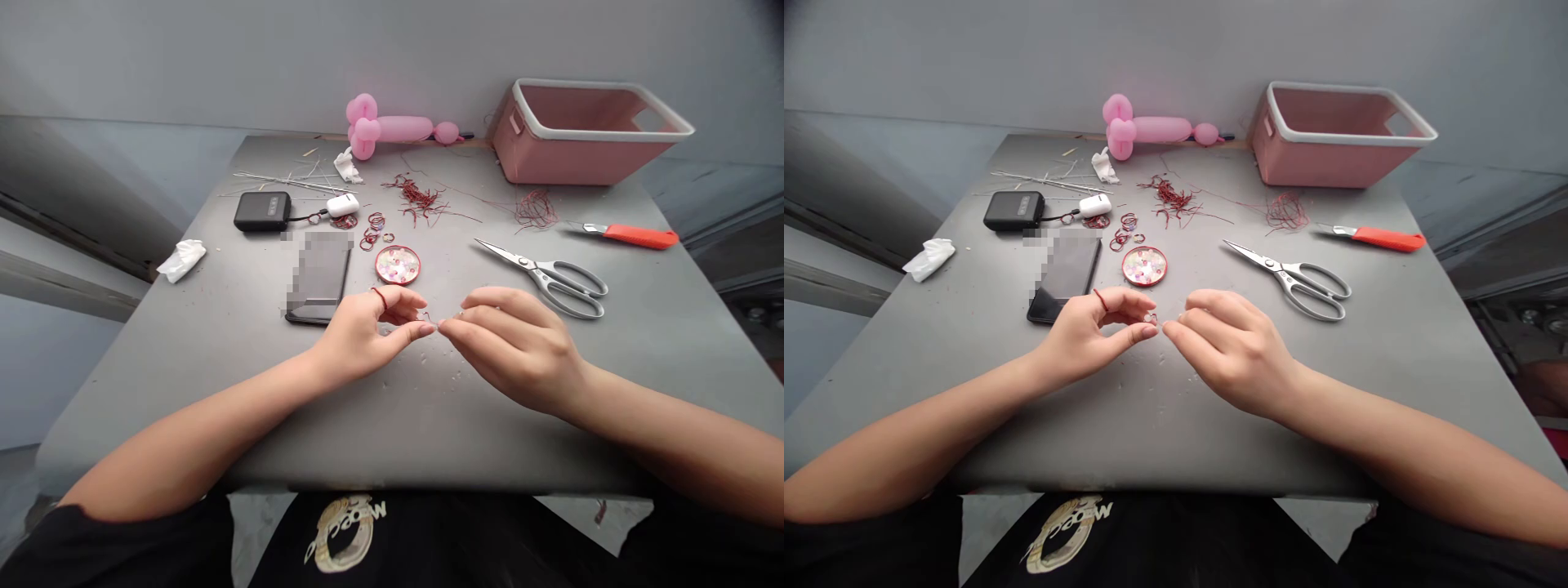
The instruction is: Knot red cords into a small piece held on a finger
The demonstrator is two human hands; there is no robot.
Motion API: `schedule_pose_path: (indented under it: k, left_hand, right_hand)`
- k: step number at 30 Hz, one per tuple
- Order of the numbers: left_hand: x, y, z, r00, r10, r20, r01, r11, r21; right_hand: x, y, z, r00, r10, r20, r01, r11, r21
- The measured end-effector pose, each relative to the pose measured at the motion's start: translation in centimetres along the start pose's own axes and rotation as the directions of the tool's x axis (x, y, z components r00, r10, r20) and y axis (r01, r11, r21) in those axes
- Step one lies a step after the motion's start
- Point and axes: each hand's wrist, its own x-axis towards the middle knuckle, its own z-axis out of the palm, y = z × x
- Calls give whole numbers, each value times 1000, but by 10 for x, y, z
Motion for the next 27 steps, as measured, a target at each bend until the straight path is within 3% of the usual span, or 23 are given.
schedule_pose_path:
  k: [4,9,13,15,19,21,23,25,27]
  left_hand:
    - [-1,3,1,998,-56,18,57,997,-54]
    - [-3,10,2,991,-90,-98,63,967,-249]
    - [-7,20,5,967,-243,-72,169,830,-532]
    - [-7,21,6,958,-285,-39,202,761,-616]
    - [-4,16,6,960,-272,-69,181,787,-589]
    - [-3,15,5,964,-253,-78,174,829,-531]
    - [-3,15,4,963,-267,-30,215,834,-507]
    - [-4,17,4,959,-281,37,260,819,-511]
    - [-5,18,5,957,-281,73,278,813,-511]
  right_hand:
    - [-2,-1,1,999,-39,-8,40,998,45]
    - [1,-5,-2,993,107,-56,-98,986,138]
    - [1,-12,-5,979,199,-53,-184,960,213]
    - [0,-15,-4,981,189,-53,-173,960,219]
    - [2,-12,-7,990,138,-6,-128,935,330]
    - [7,-8,-13,975,214,55,-214,851,479]
    - [12,-3,-19,931,338,139,-350,717,603]
    - [15,0,-22,835,456,306,-527,507,682]
    - [16,2,-20,696,476,538,-687,225,691]
